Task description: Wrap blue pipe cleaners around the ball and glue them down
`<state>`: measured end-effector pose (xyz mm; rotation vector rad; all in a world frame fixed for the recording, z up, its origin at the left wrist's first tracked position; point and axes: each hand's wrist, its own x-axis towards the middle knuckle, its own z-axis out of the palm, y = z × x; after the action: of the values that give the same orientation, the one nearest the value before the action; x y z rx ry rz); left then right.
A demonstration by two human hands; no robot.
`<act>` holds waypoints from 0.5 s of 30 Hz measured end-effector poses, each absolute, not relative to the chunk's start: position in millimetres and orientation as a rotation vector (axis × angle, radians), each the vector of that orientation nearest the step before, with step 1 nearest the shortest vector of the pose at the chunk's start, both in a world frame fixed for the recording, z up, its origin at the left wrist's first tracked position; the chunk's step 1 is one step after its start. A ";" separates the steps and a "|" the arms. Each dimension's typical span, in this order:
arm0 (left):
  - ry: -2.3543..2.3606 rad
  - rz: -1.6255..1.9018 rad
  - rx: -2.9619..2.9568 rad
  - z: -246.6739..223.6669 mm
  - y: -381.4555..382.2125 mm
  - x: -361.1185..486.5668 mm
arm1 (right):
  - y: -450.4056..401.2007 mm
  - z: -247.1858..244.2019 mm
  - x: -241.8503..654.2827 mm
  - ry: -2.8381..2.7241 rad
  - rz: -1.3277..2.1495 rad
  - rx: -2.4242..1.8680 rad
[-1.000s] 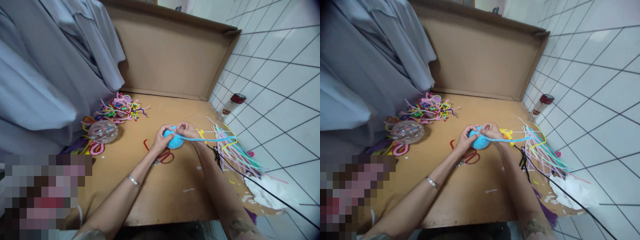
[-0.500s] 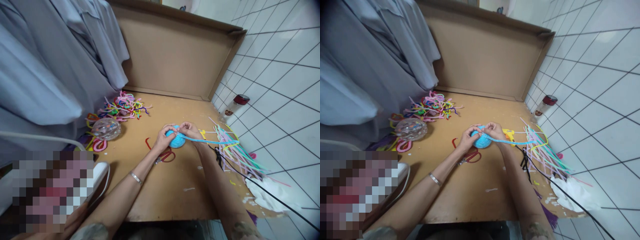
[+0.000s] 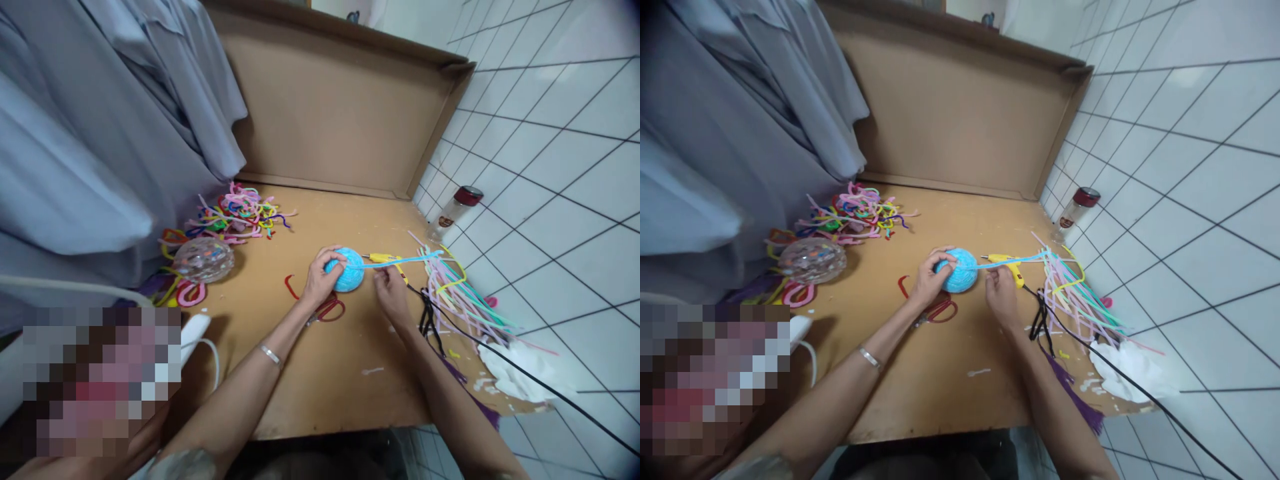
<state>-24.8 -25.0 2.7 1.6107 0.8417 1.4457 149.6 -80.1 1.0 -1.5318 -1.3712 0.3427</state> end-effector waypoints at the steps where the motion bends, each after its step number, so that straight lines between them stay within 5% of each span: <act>1: 0.841 1.449 1.630 1.9 -25.2 -24.7 | -84.0 -0.8 155.9 -1.404 0.230 -1.575; 5: 0.831 1.453 1.720 -1.3 -26.3 -25.2 | -87.9 -4.4 173.5 -1.428 0.025 -1.677; 15: 0.787 1.436 2.001 -11.8 -24.3 -25.6 | -87.6 24.0 131.4 -1.478 0.391 -1.397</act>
<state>-25.6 -24.3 -11.8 2.0009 0.7873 1.4362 131.4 -87.6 24.0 -1.3965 -1.4779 0.3909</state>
